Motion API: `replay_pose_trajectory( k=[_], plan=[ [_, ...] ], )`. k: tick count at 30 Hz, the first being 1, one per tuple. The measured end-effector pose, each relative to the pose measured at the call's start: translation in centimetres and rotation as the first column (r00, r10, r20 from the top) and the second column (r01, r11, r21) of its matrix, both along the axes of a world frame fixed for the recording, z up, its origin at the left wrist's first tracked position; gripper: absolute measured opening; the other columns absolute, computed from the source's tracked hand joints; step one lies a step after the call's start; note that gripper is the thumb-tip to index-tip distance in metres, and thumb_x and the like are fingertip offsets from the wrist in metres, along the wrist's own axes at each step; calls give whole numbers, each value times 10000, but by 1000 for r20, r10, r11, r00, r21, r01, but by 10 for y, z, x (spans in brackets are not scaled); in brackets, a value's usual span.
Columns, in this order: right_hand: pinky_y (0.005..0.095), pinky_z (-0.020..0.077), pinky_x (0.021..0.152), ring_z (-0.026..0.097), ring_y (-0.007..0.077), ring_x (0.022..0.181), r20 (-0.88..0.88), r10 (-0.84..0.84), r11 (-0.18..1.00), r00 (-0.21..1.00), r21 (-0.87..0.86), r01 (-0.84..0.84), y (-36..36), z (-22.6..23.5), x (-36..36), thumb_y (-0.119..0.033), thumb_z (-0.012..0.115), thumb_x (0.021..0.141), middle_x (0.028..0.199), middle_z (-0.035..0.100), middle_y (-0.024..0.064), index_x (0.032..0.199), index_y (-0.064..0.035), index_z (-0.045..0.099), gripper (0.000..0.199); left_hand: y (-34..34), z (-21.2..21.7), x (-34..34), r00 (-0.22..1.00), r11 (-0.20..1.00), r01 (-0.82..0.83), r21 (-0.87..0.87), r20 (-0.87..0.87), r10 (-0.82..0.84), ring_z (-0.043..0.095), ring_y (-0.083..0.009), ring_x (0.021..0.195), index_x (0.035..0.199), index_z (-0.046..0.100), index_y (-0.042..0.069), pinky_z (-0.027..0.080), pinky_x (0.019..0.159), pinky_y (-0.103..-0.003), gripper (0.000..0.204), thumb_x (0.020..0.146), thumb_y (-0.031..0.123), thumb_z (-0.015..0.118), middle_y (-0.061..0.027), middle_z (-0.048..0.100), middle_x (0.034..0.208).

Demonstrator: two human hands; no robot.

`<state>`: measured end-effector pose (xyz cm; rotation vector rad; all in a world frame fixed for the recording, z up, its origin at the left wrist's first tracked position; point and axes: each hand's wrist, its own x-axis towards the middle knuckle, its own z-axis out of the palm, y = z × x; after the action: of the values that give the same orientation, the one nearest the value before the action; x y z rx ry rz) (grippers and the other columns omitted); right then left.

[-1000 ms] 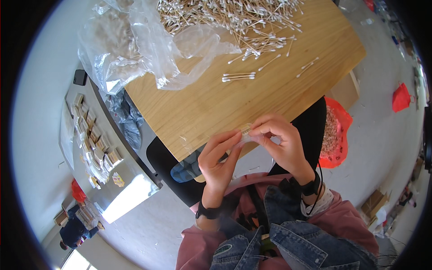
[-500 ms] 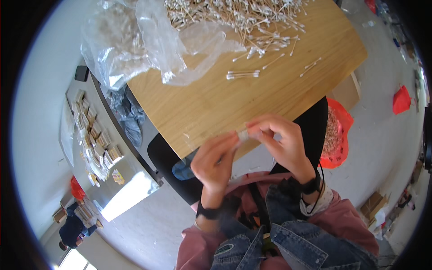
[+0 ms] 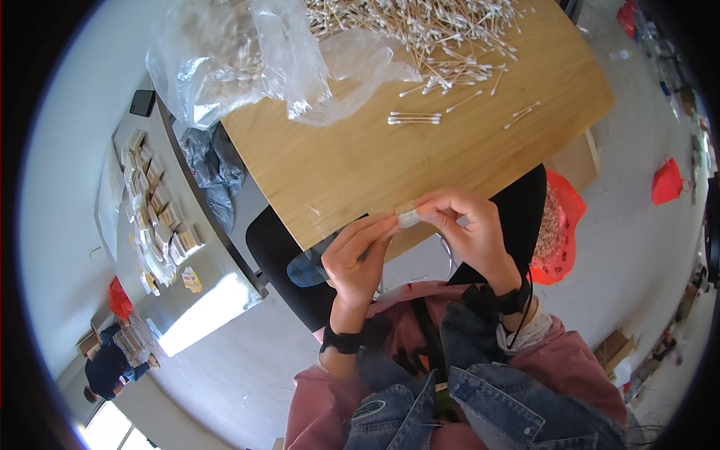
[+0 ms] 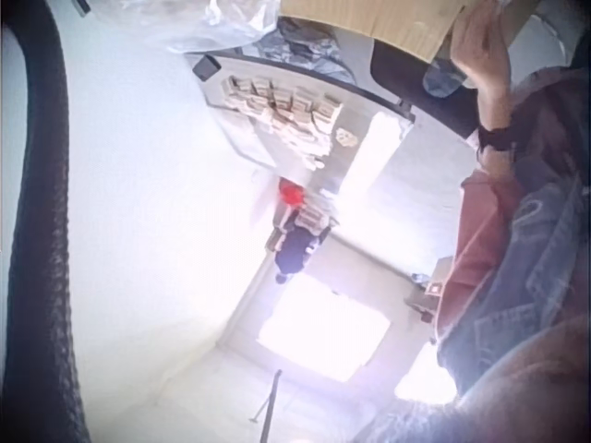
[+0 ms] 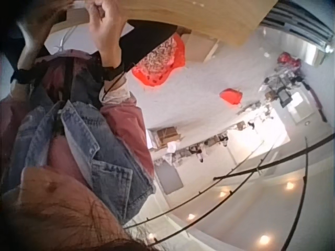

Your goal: Packing cotton swabs into small plastic bags.

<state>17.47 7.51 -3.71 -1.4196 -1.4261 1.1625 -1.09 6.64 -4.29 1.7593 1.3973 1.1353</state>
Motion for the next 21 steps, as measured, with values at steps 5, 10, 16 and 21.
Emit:
replay_pose_trajectory(
  k=[5, 10, 16, 21],
  plan=[
    [237, 481, 630, 652, 129, 758, -12, 2, 996, 1000, 92, 0, -12, -5, -1, -66, 636, 901, 913, 707, 84, 902, -7, 674, 70, -11, -4, 0, 999, 1000, -4, -27, 42, 5, 692, -173, 823, 889, 736, -20, 556, 699, -256, 112, 790, -65, 712, -136, 720, 954],
    [233, 480, 629, 652, 130, 780, -13, 18, 999, 1000, 33, -18, -7, -5, 2, -82, 603, 928, 958, 709, 76, 988, -18, 695, 127, -12, -12, 3, 984, 990, -43, -132, 166, 65, 676, -174, 865, 896, 721, -30, 536, 750, -254, 99, 806, -66, 699, -134, 717, 965],
    [237, 509, 673, 659, 129, 832, -389, 4, 950, 921, -286, -124, -12, 9, 5, -58, 565, 944, 1090, 677, 57, 1193, -15, 639, 264, -18, -11, 10, 942, 967, -58, -249, 306, 136, 664, -221, 906, 913, 704, -11, 516, 816, -302, 131, 788, -42, 721, -129, 698, 986],
    [239, 538, 695, 668, 152, 911, -379, -16, 959, 925, -267, -92, -18, 11, -4, 3, 596, 906, 1178, 651, 115, 1093, 17, 660, 198, -19, -12, 15, 948, 972, -72, -226, 288, 137, 658, -227, 916, 930, 705, -5, 513, 817, -303, 162, 775, -48, 724, -120, 685, 997]
  ],
)
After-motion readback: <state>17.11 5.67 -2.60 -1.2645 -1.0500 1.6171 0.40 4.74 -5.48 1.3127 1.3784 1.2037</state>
